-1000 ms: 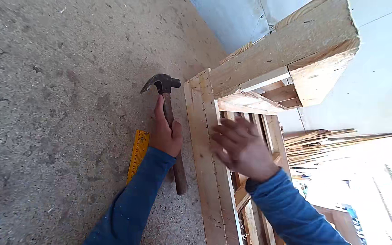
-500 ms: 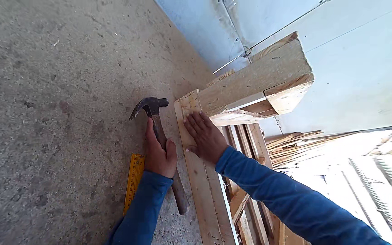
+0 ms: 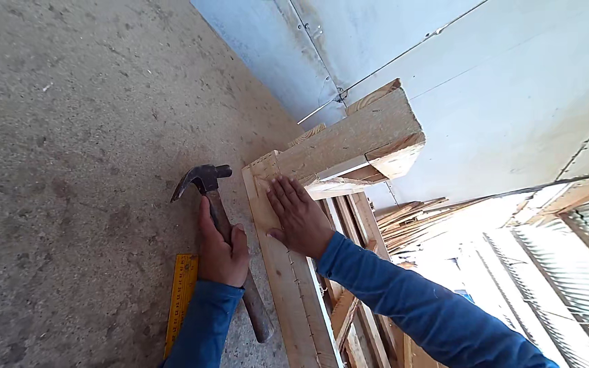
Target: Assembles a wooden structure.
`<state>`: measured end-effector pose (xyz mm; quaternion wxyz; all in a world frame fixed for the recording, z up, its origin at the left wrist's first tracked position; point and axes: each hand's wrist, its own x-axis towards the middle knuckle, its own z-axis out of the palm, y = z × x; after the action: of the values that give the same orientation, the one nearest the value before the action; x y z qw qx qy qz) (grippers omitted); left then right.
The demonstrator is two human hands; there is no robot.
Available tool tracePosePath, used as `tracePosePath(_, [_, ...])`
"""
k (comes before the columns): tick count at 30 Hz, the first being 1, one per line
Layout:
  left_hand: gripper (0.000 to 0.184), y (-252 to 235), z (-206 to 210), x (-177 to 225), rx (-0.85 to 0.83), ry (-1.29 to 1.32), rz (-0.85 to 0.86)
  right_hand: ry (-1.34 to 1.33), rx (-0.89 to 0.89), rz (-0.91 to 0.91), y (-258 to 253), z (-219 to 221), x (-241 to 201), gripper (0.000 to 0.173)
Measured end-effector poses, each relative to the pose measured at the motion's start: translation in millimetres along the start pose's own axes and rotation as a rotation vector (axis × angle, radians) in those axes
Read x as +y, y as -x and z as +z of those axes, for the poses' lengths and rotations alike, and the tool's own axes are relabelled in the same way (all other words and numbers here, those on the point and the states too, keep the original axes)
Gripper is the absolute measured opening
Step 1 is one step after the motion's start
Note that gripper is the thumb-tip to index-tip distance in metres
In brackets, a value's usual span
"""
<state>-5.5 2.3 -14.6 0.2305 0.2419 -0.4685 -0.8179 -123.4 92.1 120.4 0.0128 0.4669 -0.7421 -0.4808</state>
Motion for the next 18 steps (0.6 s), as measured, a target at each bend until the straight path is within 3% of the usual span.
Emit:
tracePosePath(3, [0.091, 0, 0, 1, 0.002, -0.004, -0.005, -0.018, -0.019, 0.003, 8, -21, -2, 0.094])
tracePosePath(5, [0.09, 0, -1, 0, 0.003, -0.003, 0.003, -0.06, 0.096, 0.043, 10, -28, 3, 0.088])
tracePosePath(7, [0.091, 0, -1, 1, -0.008, 0.004, 0.002, -0.082, 0.193, 0.099, 11, -27, 19, 0.091])
tracePosePath(9, [0.091, 1, -1, 3, -0.013, 0.016, 0.01, -0.027, 0.181, 0.099, 17, -24, 38, 0.093])
tracePosePath(12, [0.088, 1, 1, 3, -0.005, 0.024, 0.013, -0.104, 0.163, 0.01, 41, -50, 49, 0.074])
tracePosePath(15, [0.084, 1, 0, -1, -0.009, -0.008, 0.009, -0.162, 0.528, 0.09, 74, -94, 79, 0.053])
tracePosePath(18, [0.086, 2, 1, -4, -0.009, -0.073, -0.005, -0.148, 0.746, 0.309, 102, -120, 143, 0.061])
